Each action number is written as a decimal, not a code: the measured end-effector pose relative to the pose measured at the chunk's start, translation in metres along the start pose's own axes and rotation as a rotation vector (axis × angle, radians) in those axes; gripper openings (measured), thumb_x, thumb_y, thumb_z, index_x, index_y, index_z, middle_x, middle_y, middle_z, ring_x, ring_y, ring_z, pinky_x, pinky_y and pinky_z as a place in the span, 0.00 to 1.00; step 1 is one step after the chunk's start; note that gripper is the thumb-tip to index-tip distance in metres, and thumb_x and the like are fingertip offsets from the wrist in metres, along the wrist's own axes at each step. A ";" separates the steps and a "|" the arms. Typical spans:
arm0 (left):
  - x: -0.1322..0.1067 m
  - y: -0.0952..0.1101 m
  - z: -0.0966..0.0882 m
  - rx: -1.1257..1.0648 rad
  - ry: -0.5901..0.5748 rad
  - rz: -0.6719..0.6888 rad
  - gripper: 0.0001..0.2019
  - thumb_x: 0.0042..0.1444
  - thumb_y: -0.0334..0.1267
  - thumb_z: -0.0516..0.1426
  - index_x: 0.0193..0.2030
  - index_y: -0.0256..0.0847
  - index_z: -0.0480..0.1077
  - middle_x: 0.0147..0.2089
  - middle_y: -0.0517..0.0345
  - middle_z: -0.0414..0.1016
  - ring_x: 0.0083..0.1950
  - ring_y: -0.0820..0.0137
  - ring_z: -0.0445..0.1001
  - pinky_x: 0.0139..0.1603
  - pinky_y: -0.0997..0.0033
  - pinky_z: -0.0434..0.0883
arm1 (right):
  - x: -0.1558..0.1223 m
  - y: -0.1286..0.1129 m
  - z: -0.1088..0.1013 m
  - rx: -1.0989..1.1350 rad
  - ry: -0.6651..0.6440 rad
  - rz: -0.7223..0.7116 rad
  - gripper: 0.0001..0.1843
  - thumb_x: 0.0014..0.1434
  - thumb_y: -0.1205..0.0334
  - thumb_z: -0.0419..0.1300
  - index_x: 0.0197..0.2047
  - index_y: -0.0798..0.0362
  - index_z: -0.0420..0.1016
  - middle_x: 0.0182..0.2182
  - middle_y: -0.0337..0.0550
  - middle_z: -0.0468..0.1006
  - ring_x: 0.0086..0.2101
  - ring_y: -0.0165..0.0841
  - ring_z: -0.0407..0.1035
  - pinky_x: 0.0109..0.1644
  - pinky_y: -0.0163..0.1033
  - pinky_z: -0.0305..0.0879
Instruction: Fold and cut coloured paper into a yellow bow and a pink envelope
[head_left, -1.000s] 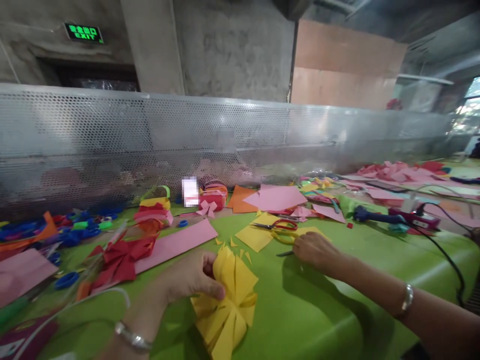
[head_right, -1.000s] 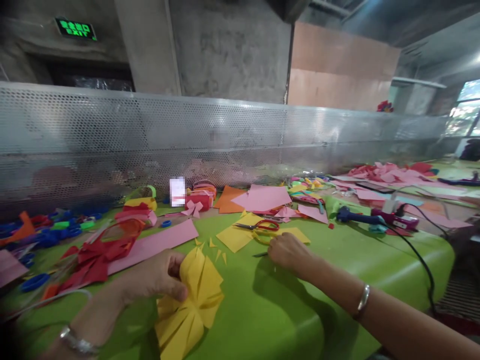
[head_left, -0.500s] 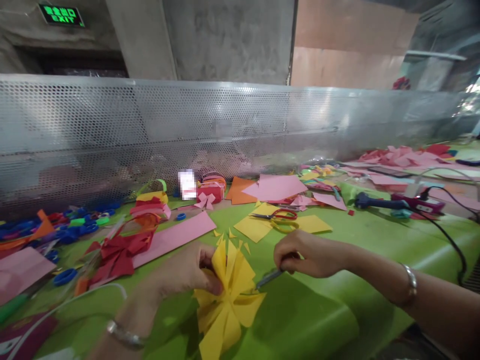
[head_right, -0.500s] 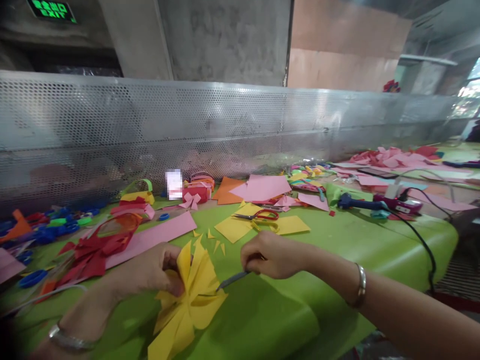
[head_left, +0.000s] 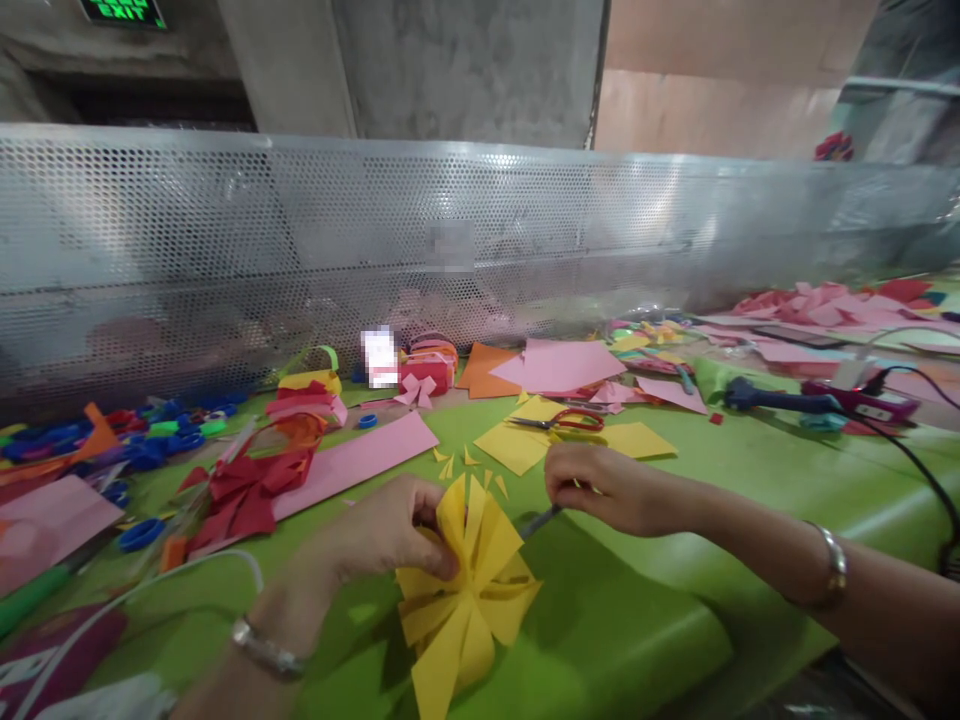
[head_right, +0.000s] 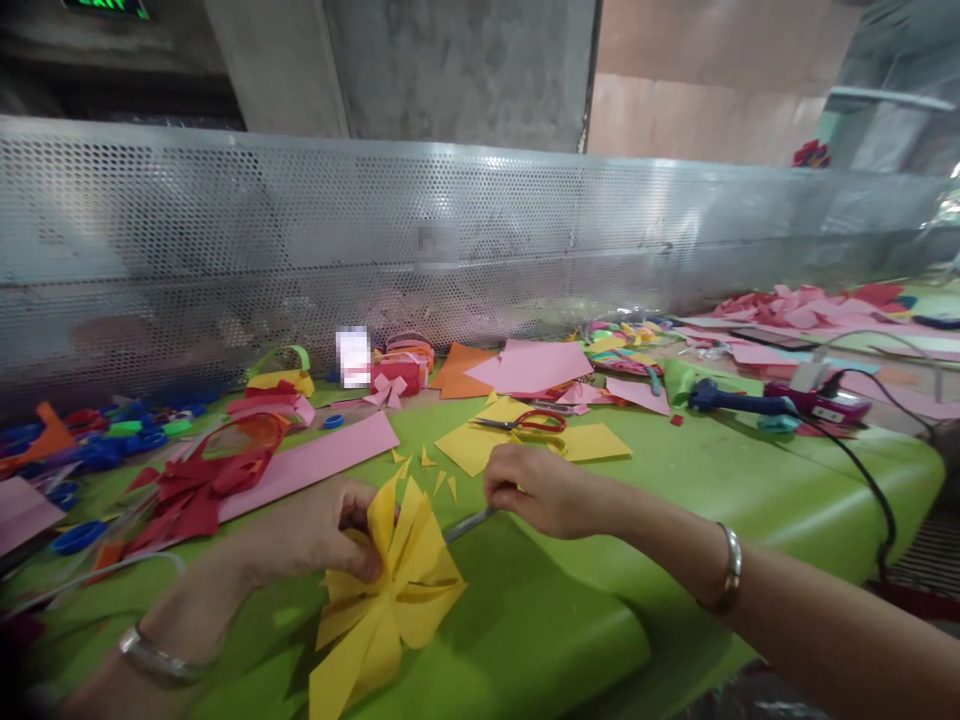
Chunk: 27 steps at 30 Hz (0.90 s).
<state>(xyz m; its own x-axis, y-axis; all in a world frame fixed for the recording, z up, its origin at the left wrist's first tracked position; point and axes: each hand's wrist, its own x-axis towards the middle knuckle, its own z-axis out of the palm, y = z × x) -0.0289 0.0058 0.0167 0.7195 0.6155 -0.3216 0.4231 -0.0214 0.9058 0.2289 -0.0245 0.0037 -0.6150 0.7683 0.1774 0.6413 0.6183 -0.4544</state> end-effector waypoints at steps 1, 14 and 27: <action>0.000 0.001 0.000 -0.005 0.005 -0.004 0.10 0.36 0.31 0.62 0.30 0.39 0.77 0.34 0.56 0.80 0.35 0.67 0.75 0.37 0.74 0.69 | -0.001 -0.001 0.001 0.003 -0.009 -0.010 0.12 0.60 0.68 0.48 0.29 0.55 0.69 0.29 0.44 0.69 0.32 0.31 0.63 0.37 0.36 0.59; 0.004 -0.010 -0.001 0.051 0.073 -0.026 0.20 0.35 0.27 0.61 0.40 0.38 0.75 0.38 0.54 0.78 0.40 0.64 0.75 0.39 0.71 0.70 | -0.002 -0.005 0.010 0.050 -0.179 -0.044 0.10 0.58 0.72 0.52 0.30 0.55 0.73 0.29 0.41 0.70 0.32 0.30 0.64 0.38 0.33 0.60; -0.002 0.010 0.016 0.844 0.107 0.299 0.19 0.57 0.53 0.50 0.55 0.59 0.65 0.68 0.69 0.49 0.70 0.58 0.38 0.66 0.48 0.43 | 0.004 0.001 0.010 0.117 -0.298 -0.008 0.10 0.53 0.76 0.56 0.33 0.55 0.76 0.29 0.39 0.76 0.31 0.29 0.68 0.37 0.31 0.61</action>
<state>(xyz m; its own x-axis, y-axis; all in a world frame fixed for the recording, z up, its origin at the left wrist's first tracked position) -0.0176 -0.0082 0.0219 0.8273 0.5603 -0.0398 0.5203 -0.7377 0.4302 0.2227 -0.0228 -0.0044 -0.7386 0.6700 -0.0742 0.5889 0.5878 -0.5548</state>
